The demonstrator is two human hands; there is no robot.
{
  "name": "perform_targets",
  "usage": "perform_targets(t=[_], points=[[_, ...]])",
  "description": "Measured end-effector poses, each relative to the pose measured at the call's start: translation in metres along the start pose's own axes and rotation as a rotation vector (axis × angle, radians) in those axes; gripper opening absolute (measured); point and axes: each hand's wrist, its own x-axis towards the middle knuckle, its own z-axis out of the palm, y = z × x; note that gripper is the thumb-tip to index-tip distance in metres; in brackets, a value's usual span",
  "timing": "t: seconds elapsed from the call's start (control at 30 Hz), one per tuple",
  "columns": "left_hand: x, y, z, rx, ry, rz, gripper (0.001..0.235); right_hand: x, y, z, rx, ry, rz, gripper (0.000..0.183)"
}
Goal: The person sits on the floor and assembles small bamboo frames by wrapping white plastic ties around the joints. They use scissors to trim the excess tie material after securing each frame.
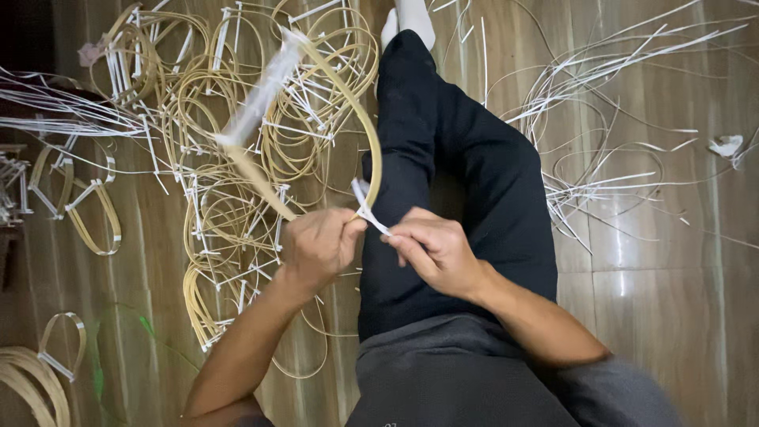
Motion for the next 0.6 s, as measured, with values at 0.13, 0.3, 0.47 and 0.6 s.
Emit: perform_targets(t=[0.13, 0.3, 0.47, 0.6], points=[[-0.007, 0.009, 0.001, -0.482, 0.003, -0.325, 0.014, 0.009, 0.016, -0.003, 0.059, -0.068, -0.124, 0.009], [-0.010, 0.010, -0.002, -0.923, 0.002, -0.674, 0.016, 0.013, 0.019, 0.002, 0.159, -0.073, -0.130, 0.010], [-0.008, -0.008, 0.011, -0.896, 0.103, -0.764, 0.025, 0.012, 0.019, 0.016, 0.194, -0.012, 0.002, 0.013], [-0.008, -0.045, 0.019, -0.775, 0.156, -0.783, 0.023, 0.002, 0.029, 0.025, 0.333, 0.069, 0.079, 0.016]])
